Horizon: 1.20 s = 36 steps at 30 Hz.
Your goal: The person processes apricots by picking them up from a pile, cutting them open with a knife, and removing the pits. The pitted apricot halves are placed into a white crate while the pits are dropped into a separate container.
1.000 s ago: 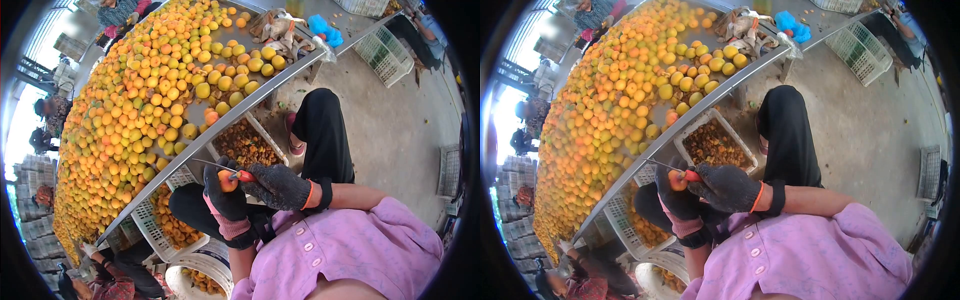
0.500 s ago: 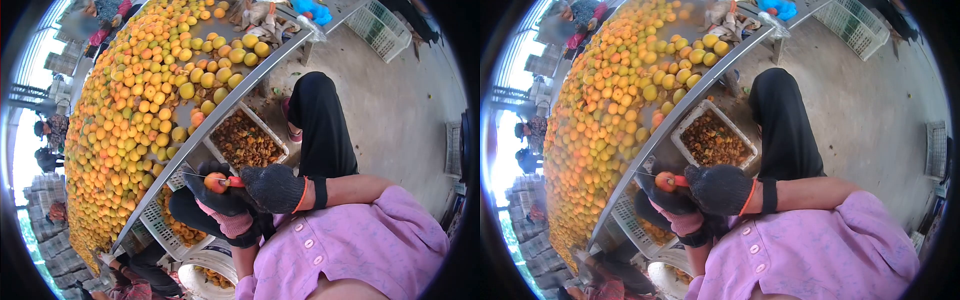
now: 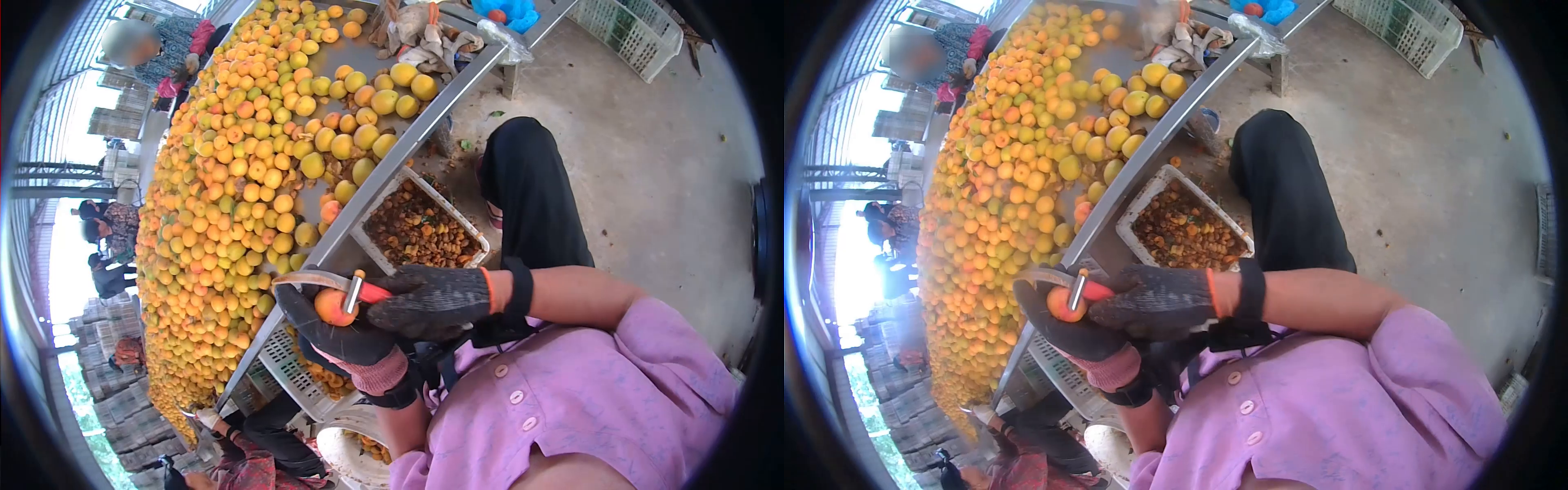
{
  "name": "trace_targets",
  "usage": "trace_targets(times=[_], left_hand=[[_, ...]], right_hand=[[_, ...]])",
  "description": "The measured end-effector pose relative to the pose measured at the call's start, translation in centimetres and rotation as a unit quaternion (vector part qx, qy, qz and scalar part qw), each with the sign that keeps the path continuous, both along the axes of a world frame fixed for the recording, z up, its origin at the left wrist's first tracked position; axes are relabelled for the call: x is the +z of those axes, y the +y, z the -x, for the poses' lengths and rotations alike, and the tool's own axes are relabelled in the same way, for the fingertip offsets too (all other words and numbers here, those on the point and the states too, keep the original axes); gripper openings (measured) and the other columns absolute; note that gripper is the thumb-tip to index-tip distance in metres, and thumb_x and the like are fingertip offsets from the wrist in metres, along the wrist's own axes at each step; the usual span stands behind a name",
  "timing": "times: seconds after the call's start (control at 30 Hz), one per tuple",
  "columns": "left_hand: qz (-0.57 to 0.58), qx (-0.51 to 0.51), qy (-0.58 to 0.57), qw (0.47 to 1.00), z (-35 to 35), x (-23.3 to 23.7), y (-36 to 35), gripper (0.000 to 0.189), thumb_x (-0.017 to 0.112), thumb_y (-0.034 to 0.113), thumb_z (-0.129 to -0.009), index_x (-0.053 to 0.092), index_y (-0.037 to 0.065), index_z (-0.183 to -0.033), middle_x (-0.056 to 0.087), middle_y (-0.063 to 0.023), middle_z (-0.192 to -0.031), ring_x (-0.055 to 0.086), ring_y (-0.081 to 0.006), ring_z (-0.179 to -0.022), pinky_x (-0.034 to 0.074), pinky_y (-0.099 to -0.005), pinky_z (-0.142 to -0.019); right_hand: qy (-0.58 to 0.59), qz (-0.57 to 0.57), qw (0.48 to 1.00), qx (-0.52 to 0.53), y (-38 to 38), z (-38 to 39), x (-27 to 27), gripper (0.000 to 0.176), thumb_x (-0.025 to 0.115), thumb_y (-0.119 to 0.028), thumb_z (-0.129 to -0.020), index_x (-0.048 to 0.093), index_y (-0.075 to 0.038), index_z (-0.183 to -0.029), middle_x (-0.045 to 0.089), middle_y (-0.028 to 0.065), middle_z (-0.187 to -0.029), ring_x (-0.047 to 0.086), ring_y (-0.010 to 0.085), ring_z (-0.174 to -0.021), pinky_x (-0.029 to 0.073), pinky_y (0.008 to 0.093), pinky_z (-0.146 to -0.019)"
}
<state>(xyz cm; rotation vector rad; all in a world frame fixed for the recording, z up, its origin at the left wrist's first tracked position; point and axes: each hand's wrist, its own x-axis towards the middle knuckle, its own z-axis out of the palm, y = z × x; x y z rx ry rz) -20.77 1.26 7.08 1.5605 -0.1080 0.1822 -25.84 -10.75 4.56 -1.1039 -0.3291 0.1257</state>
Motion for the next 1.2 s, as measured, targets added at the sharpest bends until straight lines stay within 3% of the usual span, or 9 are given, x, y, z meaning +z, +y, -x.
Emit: trace_targets(times=[0.07, 0.13, 0.17, 0.3, 0.43, 0.5, 0.73, 0.9, 1.2], left_hand=[[-0.069, -0.032, -0.033, 0.997, -0.3, 0.7, -0.5, 0.039, 0.040, 0.025, -0.096, 0.043, 0.000, -0.126, 0.057, -0.0124, -0.102, 0.057, -0.0192, -0.086, 0.048, -0.0331, -0.079], [0.103, 0.041, -0.099, 0.989, -1.0, 0.8, -2.4, 0.047, 0.043, 0.034, -0.094, 0.042, 0.000, -0.127, 0.056, -0.0127, -0.101, 0.057, -0.0181, -0.083, 0.050, -0.0297, -0.073], [0.285, -0.021, 0.155, 0.946, -1.6, 2.9, -2.2, 0.056, 0.042, 0.047, -0.091, 0.047, -0.002, -0.117, 0.057, -0.0106, -0.092, 0.056, -0.0170, -0.077, 0.049, -0.0275, -0.067], [0.326, -0.215, 0.163, 0.906, -2.3, 1.0, -1.6, 0.057, 0.037, 0.056, -0.089, 0.050, 0.000, -0.096, 0.056, -0.0099, -0.080, 0.055, -0.0168, -0.075, 0.047, -0.0256, -0.066], [0.266, -0.155, 0.150, 0.940, -1.7, 0.7, -3.3, 0.064, 0.034, 0.057, -0.090, 0.048, -0.003, -0.106, 0.053, -0.0066, -0.083, 0.050, -0.0135, -0.070, 0.042, -0.0231, -0.056], [0.245, -0.020, 0.081, 0.966, -1.5, 0.5, -4.5, 0.061, 0.035, 0.053, -0.091, 0.049, -0.003, -0.108, 0.056, -0.0106, -0.091, 0.054, -0.0173, -0.084, 0.048, -0.0273, -0.068], [0.233, -0.048, 0.119, 0.964, 0.4, 2.0, -5.3, 0.054, 0.037, 0.045, -0.094, 0.050, -0.003, -0.114, 0.056, -0.0151, -0.106, 0.055, -0.0221, -0.095, 0.047, -0.0349, -0.083], [0.250, -0.067, 0.185, 0.948, 0.8, 3.0, -5.4, 0.057, 0.033, 0.051, -0.092, 0.057, 0.000, -0.103, 0.058, -0.0064, -0.083, 0.055, -0.0165, -0.068, 0.046, -0.0261, -0.053], [0.168, -0.117, 0.123, 0.971, -0.5, 2.7, -3.2, 0.063, 0.032, 0.056, -0.090, 0.056, -0.001, -0.103, 0.060, -0.0112, -0.083, 0.056, -0.0198, -0.068, 0.047, -0.0277, -0.057]], right_hand=[[-0.128, 0.107, 0.984, -0.062, -0.3, 0.9, 1.0, 0.028, 0.058, -0.023, -0.083, 0.055, -0.004, -0.103, 0.058, 0.0128, -0.075, 0.058, 0.0274, -0.071, 0.047, 0.0311, -0.064], [0.104, -0.017, 0.994, -0.030, -0.8, 1.9, 3.4, 0.029, 0.053, -0.026, -0.088, 0.053, -0.002, -0.105, 0.058, 0.0158, -0.077, 0.058, 0.0296, -0.071, 0.046, 0.0319, -0.064], [-0.003, 0.079, 0.984, -0.160, -0.5, 2.1, 2.9, 0.034, 0.053, -0.032, -0.088, 0.052, -0.001, -0.102, 0.058, 0.0190, -0.073, 0.059, 0.0340, -0.069, 0.047, 0.0358, -0.060], [-0.034, 0.285, 0.927, -0.242, -0.4, 3.0, 1.8, 0.035, 0.053, -0.034, -0.087, 0.050, 0.000, -0.094, 0.057, 0.0209, -0.067, 0.058, 0.0376, -0.062, 0.045, 0.0416, -0.053], [0.012, 0.335, 0.902, -0.273, 0.2, 3.9, 1.6, 0.028, 0.056, -0.031, -0.086, 0.053, -0.003, -0.091, 0.055, 0.0182, -0.063, 0.056, 0.0385, -0.058, 0.042, 0.0435, -0.048], [0.013, 0.339, 0.898, -0.282, 0.4, 4.2, 1.7, 0.028, 0.057, -0.031, -0.086, 0.053, -0.003, -0.091, 0.054, 0.0178, -0.062, 0.056, 0.0383, -0.055, 0.042, 0.0440, -0.047], [-0.010, 0.345, 0.870, -0.353, 1.1, 4.5, 1.4, 0.033, 0.057, -0.034, -0.085, 0.052, -0.001, -0.090, 0.054, 0.0183, -0.061, 0.057, 0.0372, -0.054, 0.043, 0.0431, -0.047], [-0.027, 0.355, 0.875, -0.327, 0.5, 4.3, 2.1, 0.034, 0.057, -0.033, -0.086, 0.052, 0.000, -0.089, 0.054, 0.0187, -0.061, 0.057, 0.0369, -0.054, 0.043, 0.0431, -0.046], [-0.087, 0.392, 0.869, -0.289, -0.5, 2.8, 2.5, 0.029, 0.059, -0.030, -0.084, 0.054, -0.003, -0.092, 0.054, 0.0175, -0.061, 0.055, 0.0365, -0.050, 0.041, 0.0430, -0.043]])
